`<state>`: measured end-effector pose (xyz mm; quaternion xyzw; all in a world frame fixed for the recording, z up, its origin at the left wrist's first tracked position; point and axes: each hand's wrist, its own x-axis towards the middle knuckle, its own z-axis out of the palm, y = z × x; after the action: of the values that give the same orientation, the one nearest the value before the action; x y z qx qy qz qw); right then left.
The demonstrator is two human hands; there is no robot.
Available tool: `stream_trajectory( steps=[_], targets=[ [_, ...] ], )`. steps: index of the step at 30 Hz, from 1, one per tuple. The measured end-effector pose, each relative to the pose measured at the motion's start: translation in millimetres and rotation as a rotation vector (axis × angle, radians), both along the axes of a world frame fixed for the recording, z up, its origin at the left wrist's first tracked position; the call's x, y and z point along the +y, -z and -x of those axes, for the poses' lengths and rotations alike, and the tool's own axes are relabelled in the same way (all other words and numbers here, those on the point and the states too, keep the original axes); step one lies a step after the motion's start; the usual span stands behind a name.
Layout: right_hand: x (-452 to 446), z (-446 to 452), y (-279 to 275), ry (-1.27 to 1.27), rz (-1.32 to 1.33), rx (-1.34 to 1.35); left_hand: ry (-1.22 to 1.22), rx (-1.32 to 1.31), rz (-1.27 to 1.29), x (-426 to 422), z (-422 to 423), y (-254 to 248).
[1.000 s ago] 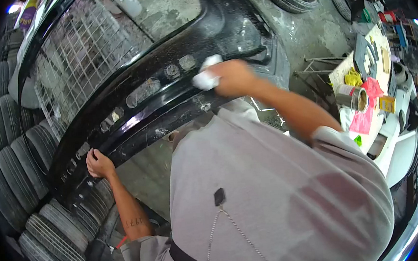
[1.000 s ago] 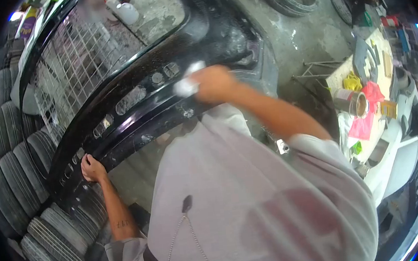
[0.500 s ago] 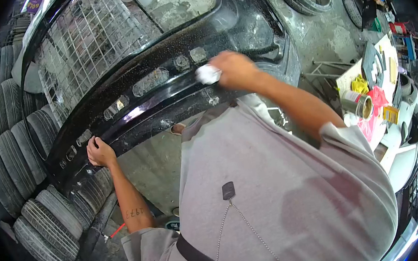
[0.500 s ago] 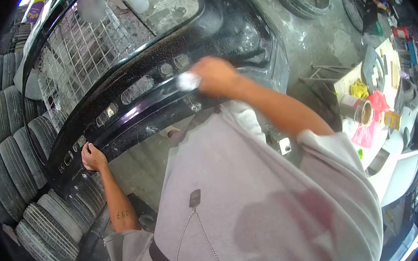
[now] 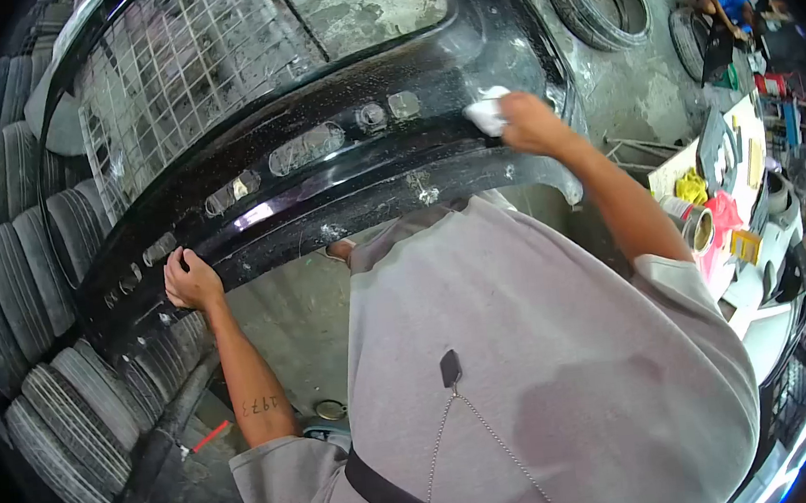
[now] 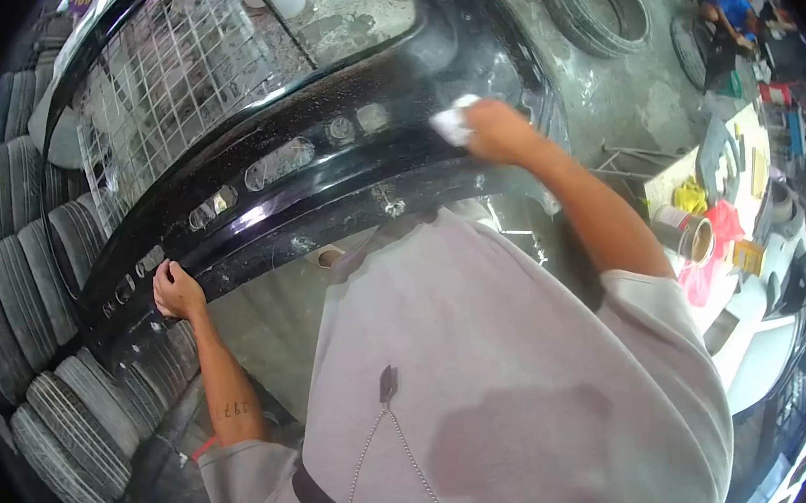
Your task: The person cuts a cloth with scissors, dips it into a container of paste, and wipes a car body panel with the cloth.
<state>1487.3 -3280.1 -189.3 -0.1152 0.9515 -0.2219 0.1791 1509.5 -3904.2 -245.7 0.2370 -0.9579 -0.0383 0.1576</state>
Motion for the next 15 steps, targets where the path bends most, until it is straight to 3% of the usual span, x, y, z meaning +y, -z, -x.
stream_trajectory(
  steps=[3, 5, 6, 7, 10, 13, 15],
  targets=[
    [30.5, -12.5, 21.4, 0.114, -0.078, 0.088, -0.064, -0.015, 0.018, 2.2, 2.4, -0.9],
    [7.5, -1.8, 30.2, -0.128, -0.071, 0.113, -0.071, -0.015, 0.004, 1.3, 0.1, -1.6],
    [-57.4, 20.2, 16.9, -0.166, -0.081, -0.157, -0.052, -0.011, -0.005, 0.2, -0.5, -1.0],
    [-92.2, 24.8, 24.4, -0.173, 0.087, -0.095, -0.041, 0.001, -0.017, -0.4, 0.7, -0.5],
    [-157.2, 35.1, 21.1, -0.353, 0.130, -0.027, 0.004, -0.012, -0.028, -6.2, -4.8, 4.3],
    [-91.9, 22.6, 26.4, -0.239, 0.051, 0.014, 0.004, -0.039, -0.017, -6.1, -5.6, 3.2],
    [-20.9, 8.2, 15.8, -0.121, -0.178, 0.074, -0.005, -0.017, -0.005, -4.8, -4.4, 4.9]
  ],
)
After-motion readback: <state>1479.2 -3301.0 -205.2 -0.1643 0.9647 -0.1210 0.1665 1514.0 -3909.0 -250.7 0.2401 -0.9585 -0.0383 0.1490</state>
